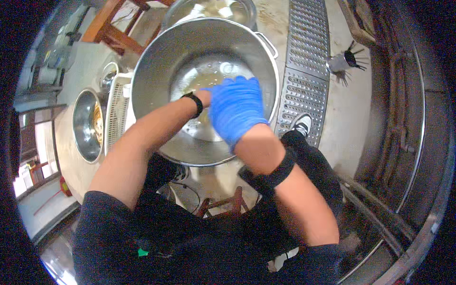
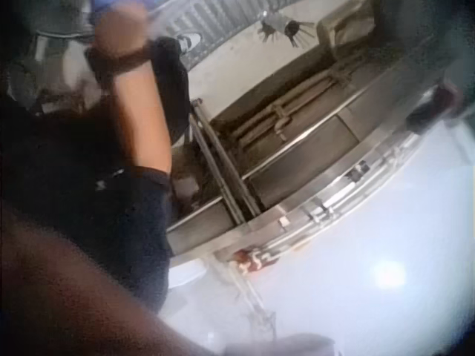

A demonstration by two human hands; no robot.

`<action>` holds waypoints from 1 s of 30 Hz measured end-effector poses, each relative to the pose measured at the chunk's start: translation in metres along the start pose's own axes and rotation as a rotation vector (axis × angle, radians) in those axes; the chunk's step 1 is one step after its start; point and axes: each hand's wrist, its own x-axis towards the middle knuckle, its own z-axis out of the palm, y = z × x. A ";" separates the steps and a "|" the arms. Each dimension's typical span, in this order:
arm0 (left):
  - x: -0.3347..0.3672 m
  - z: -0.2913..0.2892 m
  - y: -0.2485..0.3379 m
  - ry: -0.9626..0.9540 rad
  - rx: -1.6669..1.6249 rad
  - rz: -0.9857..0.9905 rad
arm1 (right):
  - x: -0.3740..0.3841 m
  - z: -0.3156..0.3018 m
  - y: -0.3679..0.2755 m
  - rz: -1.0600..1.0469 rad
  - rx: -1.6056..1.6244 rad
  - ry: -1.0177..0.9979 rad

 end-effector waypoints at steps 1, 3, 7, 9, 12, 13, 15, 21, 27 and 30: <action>0.015 0.019 0.004 -0.015 -0.036 -0.036 | 0.001 -0.007 -0.003 0.016 0.008 -0.007; 0.035 0.046 0.007 -0.007 -0.124 -0.092 | -0.003 -0.025 -0.008 0.030 -0.011 -0.018; 0.053 0.073 -0.002 0.179 -0.396 -0.181 | -0.018 -0.029 0.007 0.051 -0.010 0.022; 0.057 0.084 -0.004 0.328 -0.542 -0.200 | -0.030 -0.028 0.016 0.036 0.010 0.042; 0.061 0.124 -0.043 0.432 -0.499 -0.143 | -0.038 -0.036 0.007 -0.014 -0.014 0.070; 0.065 0.120 -0.039 0.432 -0.499 -0.134 | -0.040 -0.035 0.010 -0.003 -0.030 0.065; 0.053 0.088 -0.022 0.396 -0.460 -0.021 | -0.042 -0.033 0.014 0.015 0.015 0.030; -0.068 -0.014 0.023 0.540 -0.265 0.300 | -0.039 -0.020 0.007 0.059 0.194 0.026; -0.168 -0.056 0.028 0.682 -0.216 0.151 | -0.041 -0.019 -0.008 -0.013 0.147 0.139; -0.216 -0.053 0.030 0.807 -0.252 0.058 | -0.045 -0.033 -0.013 -0.030 0.267 0.059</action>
